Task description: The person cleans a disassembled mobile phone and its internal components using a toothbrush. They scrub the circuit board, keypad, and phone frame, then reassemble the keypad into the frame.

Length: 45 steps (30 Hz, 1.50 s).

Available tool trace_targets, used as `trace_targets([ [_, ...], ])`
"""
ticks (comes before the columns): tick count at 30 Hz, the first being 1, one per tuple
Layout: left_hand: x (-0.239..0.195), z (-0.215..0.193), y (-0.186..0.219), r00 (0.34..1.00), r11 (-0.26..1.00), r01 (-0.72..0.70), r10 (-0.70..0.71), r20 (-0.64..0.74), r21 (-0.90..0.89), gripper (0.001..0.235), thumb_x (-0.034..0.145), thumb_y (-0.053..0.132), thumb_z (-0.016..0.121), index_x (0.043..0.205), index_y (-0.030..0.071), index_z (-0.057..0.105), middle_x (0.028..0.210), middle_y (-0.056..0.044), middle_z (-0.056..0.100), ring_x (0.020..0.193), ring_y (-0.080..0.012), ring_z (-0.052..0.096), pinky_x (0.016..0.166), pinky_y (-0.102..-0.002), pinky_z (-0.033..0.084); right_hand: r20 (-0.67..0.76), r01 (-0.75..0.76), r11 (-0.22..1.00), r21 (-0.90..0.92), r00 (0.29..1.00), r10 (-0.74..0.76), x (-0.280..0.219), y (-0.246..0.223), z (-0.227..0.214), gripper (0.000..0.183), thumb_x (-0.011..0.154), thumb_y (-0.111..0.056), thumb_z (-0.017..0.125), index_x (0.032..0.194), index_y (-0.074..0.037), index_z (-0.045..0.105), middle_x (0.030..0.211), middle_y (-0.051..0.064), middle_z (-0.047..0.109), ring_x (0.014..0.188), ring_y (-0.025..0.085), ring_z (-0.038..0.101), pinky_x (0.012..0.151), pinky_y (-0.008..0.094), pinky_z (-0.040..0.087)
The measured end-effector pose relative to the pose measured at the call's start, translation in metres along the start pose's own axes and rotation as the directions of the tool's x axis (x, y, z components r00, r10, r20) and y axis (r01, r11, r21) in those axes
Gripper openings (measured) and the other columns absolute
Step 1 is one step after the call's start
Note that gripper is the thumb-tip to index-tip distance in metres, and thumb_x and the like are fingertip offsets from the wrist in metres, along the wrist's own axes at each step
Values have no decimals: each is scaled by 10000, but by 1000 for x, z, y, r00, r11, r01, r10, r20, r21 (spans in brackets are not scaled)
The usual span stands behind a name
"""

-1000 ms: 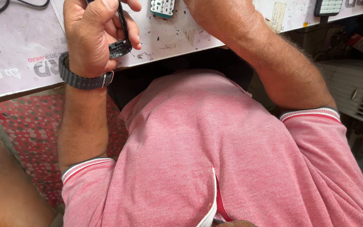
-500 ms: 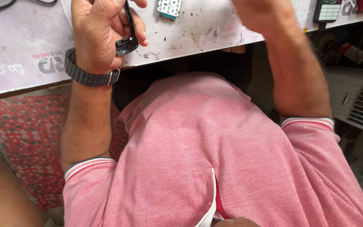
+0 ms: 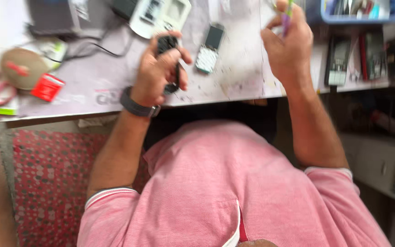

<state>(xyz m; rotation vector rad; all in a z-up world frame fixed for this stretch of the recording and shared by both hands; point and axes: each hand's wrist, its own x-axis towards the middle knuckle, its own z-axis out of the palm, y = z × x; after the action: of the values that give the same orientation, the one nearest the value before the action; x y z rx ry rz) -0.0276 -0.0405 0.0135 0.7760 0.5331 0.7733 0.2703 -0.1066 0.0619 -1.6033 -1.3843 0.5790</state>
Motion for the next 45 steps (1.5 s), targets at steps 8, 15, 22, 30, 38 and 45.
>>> trace_targets([
  [8, -1, -1, 1, 998, 997, -33, 37, 57, -63, 415, 1056, 194, 578, 1394, 1, 434, 1039, -190, 662, 611, -229, 685, 512, -332, 589, 217, -3, 973, -232, 975, 54, -2, 0, 23, 357, 944, -102, 800, 1240, -9, 624, 907, 64, 760, 701, 124, 684, 591, 279, 535],
  [15, -2, -5, -3, 997, 996, -42, 48, 66, -84, 439, 1081, 282, 582, 1385, -11, 461, 1030, -181, 669, 622, -221, 688, 520, -326, 589, 355, -144, 926, -348, 894, 273, 14, -33, 57, 579, 785, -187, 867, 1304, -49, 650, 821, 83, 737, 705, 206, 688, 649, 381, 527],
  [22, 2, -10, -7, 994, 995, -71, 76, 81, -66, 667, 1062, 557, 538, 1388, -20, 466, 1022, -184, 671, 654, -219, 689, 542, -326, 589, 320, -15, 965, -260, 942, 101, 19, -25, 75, 554, 863, -249, 860, 1271, 6, 586, 809, 111, 687, 722, 226, 663, 610, 393, 503],
  [30, 8, 5, 11, 988, 991, 8, 13, 153, -134, 878, 979, 754, 391, 1446, 15, 464, 1114, -190, 667, 659, -254, 677, 567, -382, 596, 316, 154, 983, -103, 942, -115, -16, -17, 29, 292, 1086, -33, 608, 1377, -29, 591, 909, 106, 715, 794, 196, 693, 685, 360, 561],
  [38, 35, 31, 32, 966, 998, 56, -53, 253, -2, 864, 1037, 736, 313, 1399, -26, 497, 1240, -259, 687, 649, -274, 666, 548, -372, 566, 207, 547, 820, -169, 833, -514, -32, -3, -10, 479, 1159, -48, 688, 1578, -169, 491, 1055, 107, 733, 891, 170, 736, 736, 287, 622],
  [45, 41, 44, 31, 954, 980, -67, 7, 300, 188, 846, 1091, 701, 314, 1241, -83, 593, 1249, -274, 693, 640, -274, 664, 533, -365, 568, 195, 594, 734, -330, 804, -562, -35, -14, -21, 461, 1139, -27, 693, 1550, -162, 533, 1030, 85, 708, 840, 174, 711, 686, 285, 575],
])
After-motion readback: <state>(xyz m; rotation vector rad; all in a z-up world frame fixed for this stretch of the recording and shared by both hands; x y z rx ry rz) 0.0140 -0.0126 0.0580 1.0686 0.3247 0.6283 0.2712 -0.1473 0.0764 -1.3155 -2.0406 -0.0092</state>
